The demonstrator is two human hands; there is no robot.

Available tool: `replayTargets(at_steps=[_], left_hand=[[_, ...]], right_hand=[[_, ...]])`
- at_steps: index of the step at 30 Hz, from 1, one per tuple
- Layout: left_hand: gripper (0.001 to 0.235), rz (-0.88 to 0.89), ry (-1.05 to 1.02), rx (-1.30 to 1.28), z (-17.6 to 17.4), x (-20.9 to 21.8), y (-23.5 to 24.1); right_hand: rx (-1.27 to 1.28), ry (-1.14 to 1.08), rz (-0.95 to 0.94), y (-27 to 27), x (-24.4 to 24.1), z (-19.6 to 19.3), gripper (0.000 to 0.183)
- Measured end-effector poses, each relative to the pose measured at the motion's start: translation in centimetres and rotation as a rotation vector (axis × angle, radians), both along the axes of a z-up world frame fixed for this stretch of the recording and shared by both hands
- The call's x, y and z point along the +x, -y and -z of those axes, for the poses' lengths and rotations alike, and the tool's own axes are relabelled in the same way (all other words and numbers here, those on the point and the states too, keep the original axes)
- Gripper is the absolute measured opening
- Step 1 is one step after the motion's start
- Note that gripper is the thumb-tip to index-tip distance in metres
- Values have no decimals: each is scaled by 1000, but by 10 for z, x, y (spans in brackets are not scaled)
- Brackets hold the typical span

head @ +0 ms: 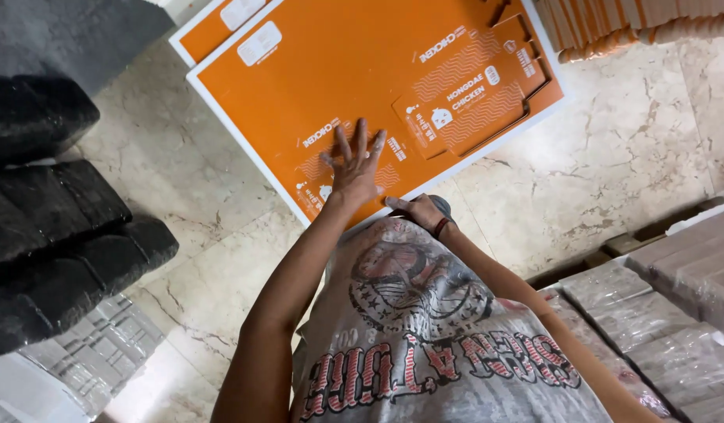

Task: Manually removing waste material from die-cut orange cardboard sheets and stacking the finished pieces.

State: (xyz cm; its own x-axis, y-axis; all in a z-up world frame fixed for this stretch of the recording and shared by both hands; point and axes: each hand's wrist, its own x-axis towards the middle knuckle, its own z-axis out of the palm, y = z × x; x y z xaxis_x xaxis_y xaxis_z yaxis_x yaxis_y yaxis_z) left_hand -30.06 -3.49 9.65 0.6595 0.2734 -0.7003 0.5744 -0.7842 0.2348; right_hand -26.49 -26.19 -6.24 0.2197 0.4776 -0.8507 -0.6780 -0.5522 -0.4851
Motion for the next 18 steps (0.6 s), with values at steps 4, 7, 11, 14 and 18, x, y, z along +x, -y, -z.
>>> replayTargets(at_steps=[4, 7, 11, 14, 18], left_hand=[[125, 15, -21, 22, 4, -3, 4], [123, 35, -32, 31, 20, -2, 5], [126, 62, -82, 63, 42, -4, 8], [125, 31, -78, 16, 20, -4, 2], [113, -41, 20, -95, 1, 1, -3]], right_hand=[[-75, 22, 71, -20, -13, -42, 37], [-136, -16, 203, -53, -15, -99, 37], [-334, 213, 57, -52, -26, -104, 51], [-243, 100, 236, -46, -32, -91, 51], [-102, -77, 265, -48, 1, -129, 54]])
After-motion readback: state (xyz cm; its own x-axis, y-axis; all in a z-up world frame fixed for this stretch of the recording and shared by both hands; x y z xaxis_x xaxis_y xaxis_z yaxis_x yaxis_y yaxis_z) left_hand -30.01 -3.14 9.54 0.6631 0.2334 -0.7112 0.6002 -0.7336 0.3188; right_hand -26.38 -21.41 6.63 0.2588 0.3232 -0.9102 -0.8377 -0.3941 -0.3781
